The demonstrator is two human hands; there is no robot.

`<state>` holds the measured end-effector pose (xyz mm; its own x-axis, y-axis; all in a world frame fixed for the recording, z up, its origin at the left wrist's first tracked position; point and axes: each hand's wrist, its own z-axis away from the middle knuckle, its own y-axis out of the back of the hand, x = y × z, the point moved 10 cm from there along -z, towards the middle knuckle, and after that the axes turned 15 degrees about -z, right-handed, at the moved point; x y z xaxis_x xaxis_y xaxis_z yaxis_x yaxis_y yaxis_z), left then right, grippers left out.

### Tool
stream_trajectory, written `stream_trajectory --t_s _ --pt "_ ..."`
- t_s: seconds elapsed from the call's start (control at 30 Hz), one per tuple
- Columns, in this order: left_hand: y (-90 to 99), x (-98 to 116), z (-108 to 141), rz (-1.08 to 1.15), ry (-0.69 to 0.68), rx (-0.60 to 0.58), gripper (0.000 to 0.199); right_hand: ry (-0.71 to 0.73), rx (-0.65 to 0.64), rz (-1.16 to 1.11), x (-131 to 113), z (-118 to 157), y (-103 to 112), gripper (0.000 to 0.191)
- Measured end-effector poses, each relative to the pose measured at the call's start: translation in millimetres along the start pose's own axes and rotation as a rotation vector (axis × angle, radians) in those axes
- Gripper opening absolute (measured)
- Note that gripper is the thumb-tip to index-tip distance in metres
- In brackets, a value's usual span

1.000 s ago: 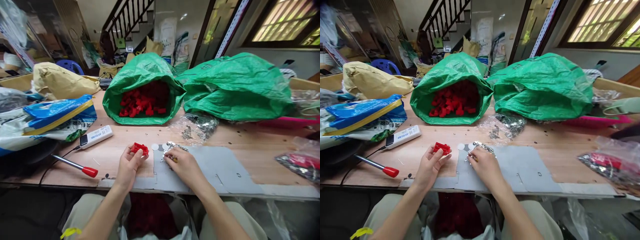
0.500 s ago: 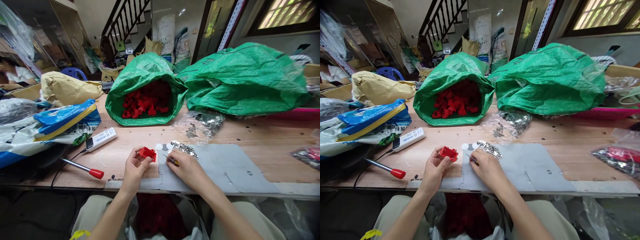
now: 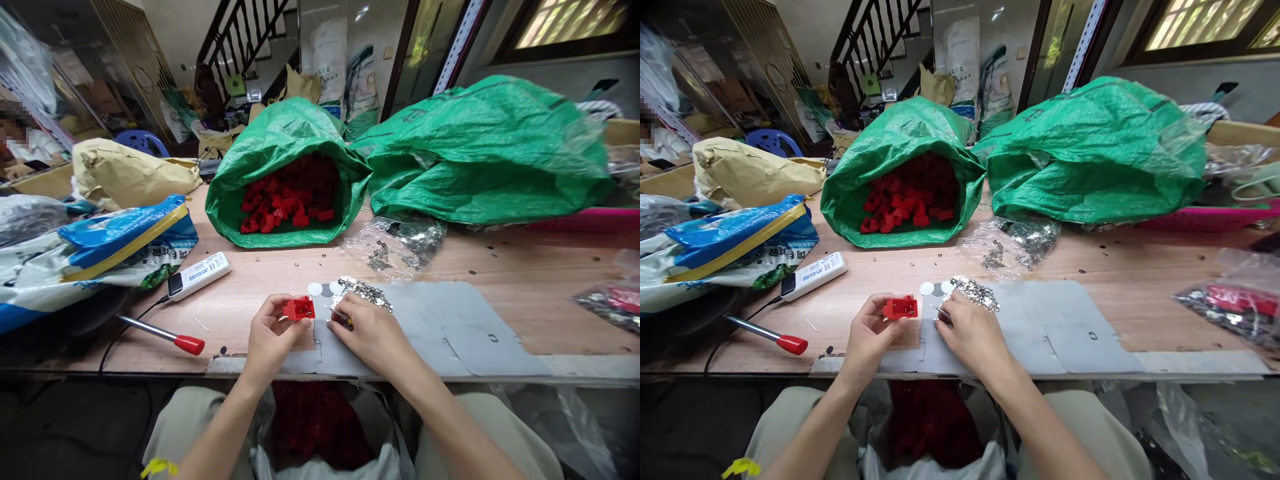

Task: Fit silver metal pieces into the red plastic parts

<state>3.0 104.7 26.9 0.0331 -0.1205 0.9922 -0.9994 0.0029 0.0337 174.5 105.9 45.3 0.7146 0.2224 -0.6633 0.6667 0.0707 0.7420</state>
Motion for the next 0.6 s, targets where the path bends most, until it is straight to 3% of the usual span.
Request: stream_trajectory --t_s 0.3,0.6 --pt "-0.7 1.1 2.1 -0.049 -0.009 -0.007 0.035 -0.085 -0.012 -0.013 1.0 1.6 -4.4 0.010" --pt "-6.5 -3.7 4.3 -0.095 0.047 -0.044 0.035 -0.008 -0.005 -0.180 -4.3 -1.1 -6.7 0.012"
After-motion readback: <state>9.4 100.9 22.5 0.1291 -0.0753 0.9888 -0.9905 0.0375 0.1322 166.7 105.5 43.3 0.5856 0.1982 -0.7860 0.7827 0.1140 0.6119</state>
